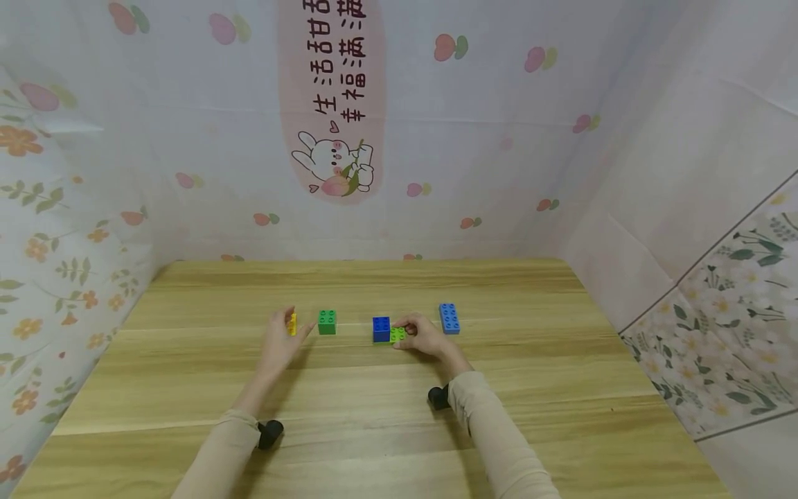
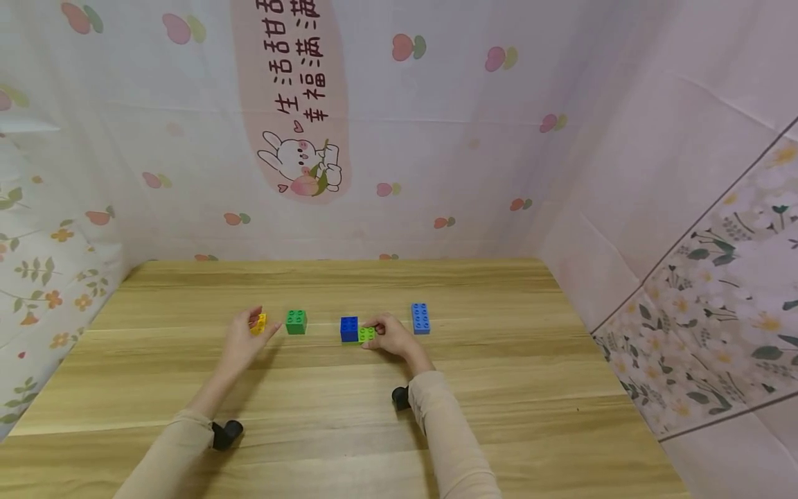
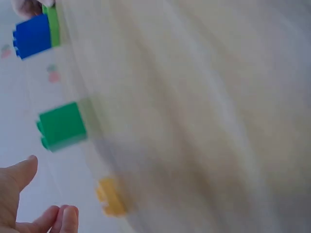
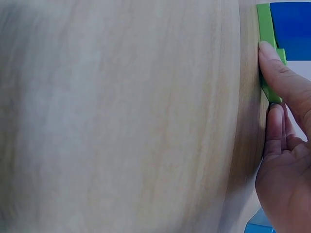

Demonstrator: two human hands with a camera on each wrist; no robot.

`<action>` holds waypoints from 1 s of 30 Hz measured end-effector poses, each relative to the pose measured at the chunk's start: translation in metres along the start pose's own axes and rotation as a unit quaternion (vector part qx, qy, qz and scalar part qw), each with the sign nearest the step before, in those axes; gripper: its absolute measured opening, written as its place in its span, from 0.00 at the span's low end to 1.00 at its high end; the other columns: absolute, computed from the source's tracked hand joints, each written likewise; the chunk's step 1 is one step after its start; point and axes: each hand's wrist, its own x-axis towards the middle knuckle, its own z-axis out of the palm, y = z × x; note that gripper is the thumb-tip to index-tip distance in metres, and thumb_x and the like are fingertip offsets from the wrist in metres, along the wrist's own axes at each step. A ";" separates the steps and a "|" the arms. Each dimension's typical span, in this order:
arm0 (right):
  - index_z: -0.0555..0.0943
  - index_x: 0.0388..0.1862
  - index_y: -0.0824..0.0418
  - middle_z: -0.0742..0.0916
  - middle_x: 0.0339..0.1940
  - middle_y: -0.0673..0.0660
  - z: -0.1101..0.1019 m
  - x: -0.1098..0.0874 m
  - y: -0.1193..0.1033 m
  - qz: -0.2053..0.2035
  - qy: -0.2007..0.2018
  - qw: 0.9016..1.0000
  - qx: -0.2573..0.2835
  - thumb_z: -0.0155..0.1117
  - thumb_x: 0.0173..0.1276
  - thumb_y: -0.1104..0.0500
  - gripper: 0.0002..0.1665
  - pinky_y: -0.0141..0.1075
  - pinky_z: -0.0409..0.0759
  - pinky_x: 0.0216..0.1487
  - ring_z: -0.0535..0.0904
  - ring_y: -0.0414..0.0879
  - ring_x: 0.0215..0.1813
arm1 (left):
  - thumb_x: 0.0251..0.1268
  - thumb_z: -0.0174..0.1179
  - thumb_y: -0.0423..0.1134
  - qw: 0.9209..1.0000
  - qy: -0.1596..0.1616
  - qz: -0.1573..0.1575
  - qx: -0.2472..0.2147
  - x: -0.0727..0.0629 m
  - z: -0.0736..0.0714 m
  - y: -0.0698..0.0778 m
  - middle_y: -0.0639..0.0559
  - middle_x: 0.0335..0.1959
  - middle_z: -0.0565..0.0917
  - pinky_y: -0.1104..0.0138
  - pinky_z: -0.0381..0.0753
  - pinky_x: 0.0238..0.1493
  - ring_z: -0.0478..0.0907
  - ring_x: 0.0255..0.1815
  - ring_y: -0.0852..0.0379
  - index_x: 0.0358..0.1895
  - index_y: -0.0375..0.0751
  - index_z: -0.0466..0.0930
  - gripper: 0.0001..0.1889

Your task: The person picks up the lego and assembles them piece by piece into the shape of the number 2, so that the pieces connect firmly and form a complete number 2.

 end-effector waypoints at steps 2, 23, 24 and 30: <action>0.79 0.48 0.65 0.75 0.45 0.58 0.000 0.000 0.000 -0.002 -0.001 1.000 0.002 0.70 0.52 0.65 0.22 0.29 0.67 0.42 0.65 0.43 0.40 | 0.62 0.56 0.38 1.000 0.001 -0.025 0.002 -0.001 -0.005 -0.005 0.24 0.60 0.61 0.47 0.63 0.64 0.60 0.62 0.31 0.62 0.19 0.54 0.33; 0.79 0.49 0.64 0.76 0.43 0.57 -0.002 -0.001 0.001 0.001 0.001 1.000 0.006 0.70 0.53 0.64 0.22 0.30 0.67 0.42 0.66 0.44 0.40 | 0.56 0.62 0.44 0.973 -0.064 -0.096 0.198 0.007 -0.016 -0.004 0.32 0.36 0.71 0.57 0.66 0.38 0.64 0.39 0.42 0.36 0.22 0.71 0.23; 0.79 0.49 0.64 0.76 0.43 0.57 -0.001 -0.001 0.001 -0.001 -0.001 1.000 0.007 0.69 0.53 0.64 0.22 0.30 0.67 0.42 0.65 0.44 0.40 | 0.56 0.62 0.44 0.972 -0.063 -0.100 0.205 0.007 -0.016 -0.004 0.31 0.37 0.71 0.56 0.66 0.38 0.65 0.39 0.41 0.38 0.21 0.71 0.23; 0.79 0.50 0.64 0.76 0.43 0.56 0.001 -0.002 0.000 -0.001 -0.003 1.000 0.005 0.69 0.53 0.63 0.23 0.31 0.67 0.42 0.65 0.44 0.40 | 0.56 0.60 0.37 0.969 -0.052 -0.101 0.218 0.009 -0.018 -0.007 0.30 0.35 0.72 0.58 0.67 0.36 0.67 0.37 0.41 0.40 0.18 0.71 0.20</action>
